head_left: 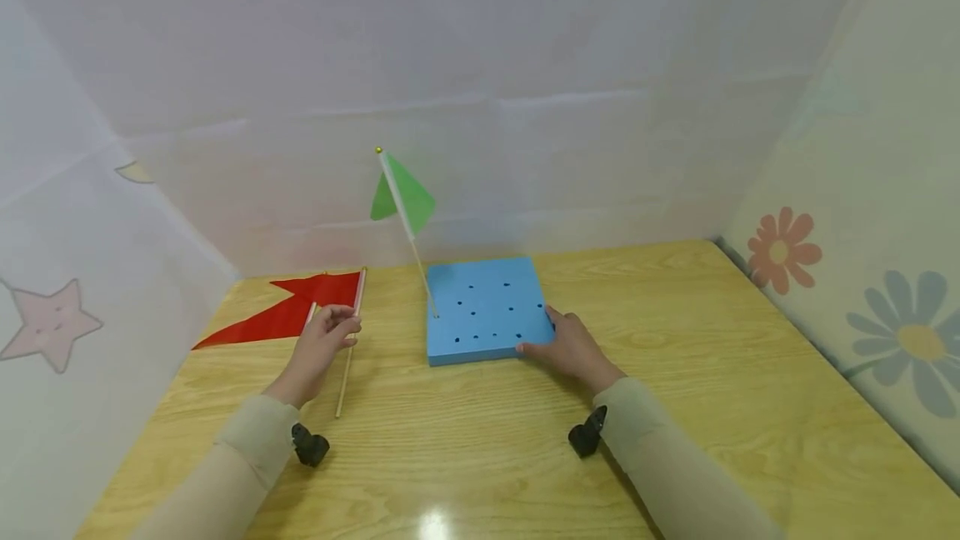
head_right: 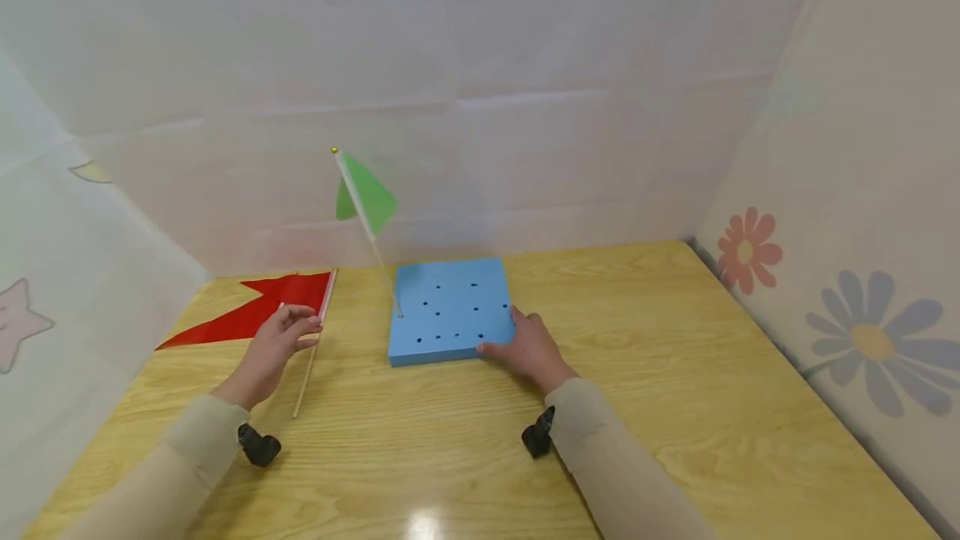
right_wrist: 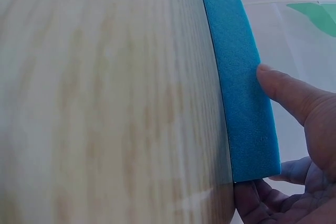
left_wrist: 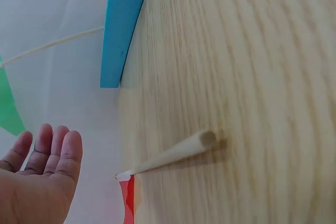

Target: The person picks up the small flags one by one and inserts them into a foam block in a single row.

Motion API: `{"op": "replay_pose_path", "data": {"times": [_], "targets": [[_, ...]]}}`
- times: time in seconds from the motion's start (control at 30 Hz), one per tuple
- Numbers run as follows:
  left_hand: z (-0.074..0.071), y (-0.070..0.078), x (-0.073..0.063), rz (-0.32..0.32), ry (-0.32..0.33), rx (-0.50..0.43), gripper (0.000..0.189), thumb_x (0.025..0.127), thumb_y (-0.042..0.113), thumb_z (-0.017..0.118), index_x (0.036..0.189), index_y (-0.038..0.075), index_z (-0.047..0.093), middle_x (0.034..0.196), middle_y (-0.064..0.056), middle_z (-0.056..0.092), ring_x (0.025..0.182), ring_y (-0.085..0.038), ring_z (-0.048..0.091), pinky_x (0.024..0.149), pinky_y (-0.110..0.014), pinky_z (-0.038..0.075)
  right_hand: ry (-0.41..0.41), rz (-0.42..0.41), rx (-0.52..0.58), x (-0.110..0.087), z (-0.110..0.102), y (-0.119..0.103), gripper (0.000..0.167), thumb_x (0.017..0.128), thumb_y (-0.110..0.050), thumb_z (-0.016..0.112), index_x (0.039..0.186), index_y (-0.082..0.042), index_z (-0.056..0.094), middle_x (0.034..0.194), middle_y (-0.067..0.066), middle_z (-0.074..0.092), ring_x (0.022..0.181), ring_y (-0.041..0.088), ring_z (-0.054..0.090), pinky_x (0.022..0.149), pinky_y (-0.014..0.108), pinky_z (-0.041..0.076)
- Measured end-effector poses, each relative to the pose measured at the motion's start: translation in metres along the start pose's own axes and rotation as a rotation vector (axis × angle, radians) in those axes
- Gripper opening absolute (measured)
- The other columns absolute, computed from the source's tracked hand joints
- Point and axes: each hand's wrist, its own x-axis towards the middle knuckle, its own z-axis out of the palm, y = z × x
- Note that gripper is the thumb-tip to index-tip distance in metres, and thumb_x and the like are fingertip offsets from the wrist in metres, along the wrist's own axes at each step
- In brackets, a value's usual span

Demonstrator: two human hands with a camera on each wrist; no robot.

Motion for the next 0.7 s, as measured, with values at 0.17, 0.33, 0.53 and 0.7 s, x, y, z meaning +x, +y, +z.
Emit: {"op": "replay_pose_path", "data": {"times": [0.17, 0.33, 0.53, 0.7], "targets": [[-0.006, 0.0, -0.005, -0.04, 0.008, 0.032, 0.036, 0.109, 0.014, 0.051, 0.134, -0.01, 0.042, 0.124, -0.022, 0.054, 0.116, -0.035, 0.056, 0.104, -0.042, 0.05, 0.005, 0.013, -0.007, 0.001, -0.001, 0.002, 0.098, 0.093, -0.04, 0.077, 0.158, 0.01, 0.024, 0.148, 0.039, 0.037, 0.134, 0.052, 0.043, 0.109, 0.06, 0.039], [-0.015, -0.011, -0.012, -0.115, 0.031, -0.001, 0.04, 0.108, 0.013, 0.053, 0.136, -0.01, 0.037, 0.116, -0.018, 0.054, 0.116, -0.037, 0.06, 0.104, -0.044, 0.05, 0.005, 0.0, -0.013, 0.005, 0.0, 0.005, 0.097, 0.093, -0.04, 0.076, 0.158, 0.01, 0.024, 0.148, 0.04, 0.037, 0.134, 0.051, 0.044, 0.109, 0.06, 0.039], [-0.022, -0.019, -0.02, -0.182, 0.035, -0.011, 0.044, 0.108, 0.016, 0.053, 0.138, -0.01, 0.034, 0.122, -0.021, 0.053, 0.114, -0.033, 0.062, 0.098, -0.035, 0.053, -0.001, -0.003, -0.012, 0.006, 0.003, 0.004, 0.098, 0.093, -0.041, 0.076, 0.159, 0.01, 0.024, 0.148, 0.04, 0.036, 0.133, 0.052, 0.045, 0.109, 0.06, 0.039], [-0.02, -0.022, -0.022, -0.22, 0.014, -0.032, 0.041, 0.108, 0.015, 0.053, 0.136, -0.01, 0.036, 0.123, -0.021, 0.052, 0.108, -0.027, 0.06, 0.091, -0.03, 0.056, 0.006, 0.002, -0.015, 0.007, 0.006, 0.006, 0.098, 0.093, -0.041, 0.077, 0.159, 0.009, 0.023, 0.149, 0.04, 0.036, 0.135, 0.052, 0.043, 0.11, 0.06, 0.038]]}}
